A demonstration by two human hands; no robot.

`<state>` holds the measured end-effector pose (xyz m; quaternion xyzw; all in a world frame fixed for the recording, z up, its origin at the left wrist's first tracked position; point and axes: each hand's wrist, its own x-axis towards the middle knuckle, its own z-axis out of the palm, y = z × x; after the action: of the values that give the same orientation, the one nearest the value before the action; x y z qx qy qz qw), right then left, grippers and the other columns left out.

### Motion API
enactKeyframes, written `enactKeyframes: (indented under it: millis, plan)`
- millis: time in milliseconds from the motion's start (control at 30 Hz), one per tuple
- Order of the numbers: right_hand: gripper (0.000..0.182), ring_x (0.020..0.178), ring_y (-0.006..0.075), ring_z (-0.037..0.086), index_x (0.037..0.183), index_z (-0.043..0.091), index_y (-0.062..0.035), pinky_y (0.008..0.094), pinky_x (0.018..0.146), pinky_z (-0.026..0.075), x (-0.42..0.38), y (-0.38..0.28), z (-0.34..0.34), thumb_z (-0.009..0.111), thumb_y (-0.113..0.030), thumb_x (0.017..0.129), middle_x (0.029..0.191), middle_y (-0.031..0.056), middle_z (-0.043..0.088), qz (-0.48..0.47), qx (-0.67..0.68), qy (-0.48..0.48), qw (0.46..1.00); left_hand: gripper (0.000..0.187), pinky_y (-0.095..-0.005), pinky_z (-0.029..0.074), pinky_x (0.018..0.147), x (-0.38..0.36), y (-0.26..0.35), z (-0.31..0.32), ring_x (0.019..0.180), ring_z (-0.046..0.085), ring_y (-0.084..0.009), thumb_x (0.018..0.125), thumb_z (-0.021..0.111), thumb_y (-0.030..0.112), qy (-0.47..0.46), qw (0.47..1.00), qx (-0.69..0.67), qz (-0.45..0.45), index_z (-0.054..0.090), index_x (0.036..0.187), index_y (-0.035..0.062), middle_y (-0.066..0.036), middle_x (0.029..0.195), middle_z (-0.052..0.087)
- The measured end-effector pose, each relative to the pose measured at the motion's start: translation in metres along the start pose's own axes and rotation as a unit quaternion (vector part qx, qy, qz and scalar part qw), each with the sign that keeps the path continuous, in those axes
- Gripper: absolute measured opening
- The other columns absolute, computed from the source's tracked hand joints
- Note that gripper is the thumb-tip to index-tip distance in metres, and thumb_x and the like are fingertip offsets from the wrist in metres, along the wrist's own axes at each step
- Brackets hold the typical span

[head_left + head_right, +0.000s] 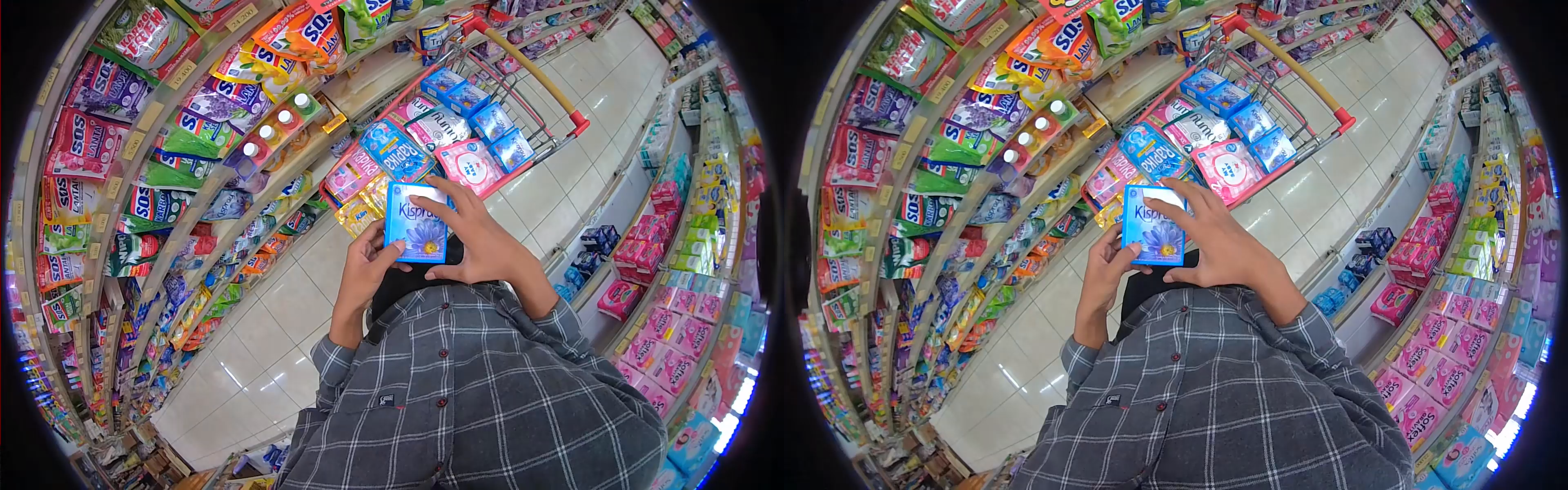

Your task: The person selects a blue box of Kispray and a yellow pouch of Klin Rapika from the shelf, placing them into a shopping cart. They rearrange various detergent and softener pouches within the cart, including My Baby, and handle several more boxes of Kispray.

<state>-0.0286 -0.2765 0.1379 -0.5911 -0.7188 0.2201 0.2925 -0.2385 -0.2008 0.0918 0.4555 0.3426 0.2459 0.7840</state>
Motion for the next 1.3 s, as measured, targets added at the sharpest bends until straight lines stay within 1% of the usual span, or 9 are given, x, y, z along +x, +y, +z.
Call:
enactKeyframes:
  millis: [167,200,367,500,700,767,1000,1233,1300]
  plan:
    - [0.087,0.129,0.0420,0.041,0.136,0.049,-0.0158,0.0490,0.108,0.035,0.012,0.026,0.000,0.085,-0.031,0.059,0.140,0.0209,0.042,0.032,0.052,-0.008,0.998,0.048,-0.0290,0.055,0.068,0.010,-0.009,-0.002,0.084,0.067,-0.0185,0.098,0.054,0.024,0.005,0.999,0.005,-0.041,0.045,0.137,-0.0028,-0.014,0.105,0.066]
    - [0.083,0.127,0.0413,0.044,0.132,0.052,-0.0136,0.0462,0.107,0.037,0.016,0.040,0.003,0.085,-0.033,0.058,0.135,0.0212,0.046,0.028,0.070,0.027,0.997,0.048,-0.0288,0.054,0.070,0.013,-0.009,-0.002,0.085,0.067,-0.0183,0.100,0.051,0.026,0.009,0.999,-0.010,-0.051,0.044,0.139,-0.0022,-0.014,0.106,0.066]
    - [0.081,0.122,0.0393,0.048,0.125,0.054,-0.0077,0.0448,0.104,0.039,0.068,0.157,-0.003,0.085,-0.038,0.057,0.128,0.0232,0.051,0.087,-0.003,0.124,0.988,0.044,-0.0280,0.050,0.081,0.013,-0.015,-0.003,0.093,0.063,-0.0147,0.102,0.048,0.029,0.090,0.993,0.075,0.016,0.049,0.136,0.0008,-0.009,0.111,0.065]
    - [0.083,0.121,0.0417,0.048,0.125,0.054,-0.0057,0.0472,0.100,0.041,0.127,0.249,-0.017,0.084,-0.043,0.058,0.128,0.0256,0.051,0.156,-0.070,0.187,0.967,0.041,-0.0283,0.049,0.083,0.002,-0.035,-0.013,0.095,0.062,-0.0147,0.103,0.047,0.030,0.173,0.978,0.119,-0.016,0.053,0.133,0.0023,-0.009,0.113,0.065]
    - [0.084,0.130,0.0404,0.040,0.131,0.051,-0.0086,0.0562,0.105,0.031,0.188,0.340,0.000,0.079,-0.051,0.063,0.138,0.0253,0.044,0.209,-0.198,0.219,0.932,0.042,-0.0293,0.049,0.082,-0.012,-0.063,0.005,0.095,0.062,-0.0163,0.102,0.050,0.030,0.285,0.949,0.105,-0.083,0.052,0.133,0.0016,-0.010,0.113,0.065]
    - [0.086,0.132,0.0374,0.039,0.134,0.049,-0.0102,0.0615,0.105,0.027,0.193,0.368,0.018,0.077,-0.054,0.065,0.141,0.0207,0.043,0.208,-0.238,0.199,0.928,0.042,-0.0296,0.049,0.082,-0.010,-0.071,0.019,0.095,0.062,-0.0167,0.102,0.049,0.029,0.306,0.943,0.086,-0.098,0.052,0.134,0.0016,-0.011,0.114,0.065]
    - [0.080,0.134,0.0332,0.036,0.132,0.050,-0.0135,0.0608,0.104,0.028,0.194,0.371,0.017,0.076,-0.055,0.069,0.141,0.0155,0.044,0.258,-0.247,0.170,0.918,0.040,-0.0302,0.048,0.085,0.007,-0.083,0.066,0.098,0.062,-0.0169,0.102,0.048,0.027,0.337,0.931,0.066,-0.123,0.052,0.135,0.0041,-0.010,0.117,0.065]
    - [0.089,0.137,0.0333,0.032,0.137,0.044,-0.0144,0.0645,0.104,0.022,0.192,0.375,0.022,0.073,-0.065,0.070,0.146,0.0154,0.039,0.238,-0.249,0.168,0.924,0.040,-0.0303,0.048,0.086,0.020,-0.088,0.075,0.099,0.062,-0.0171,0.102,0.048,0.027,0.368,0.919,0.052,-0.133,0.053,0.135,0.0044,-0.010,0.116,0.065]
    - [0.083,0.138,0.0340,0.031,0.137,0.044,-0.0129,0.0668,0.104,0.019,0.193,0.373,0.026,0.072,-0.058,0.074,0.147,0.0169,0.037,0.214,-0.245,0.170,0.930,0.040,-0.0307,0.048,0.086,0.021,-0.090,0.076,0.099,0.062,-0.0173,0.102,0.048,0.028,0.383,0.913,0.043,-0.135,0.053,0.134,0.0043,-0.011,0.116,0.065]
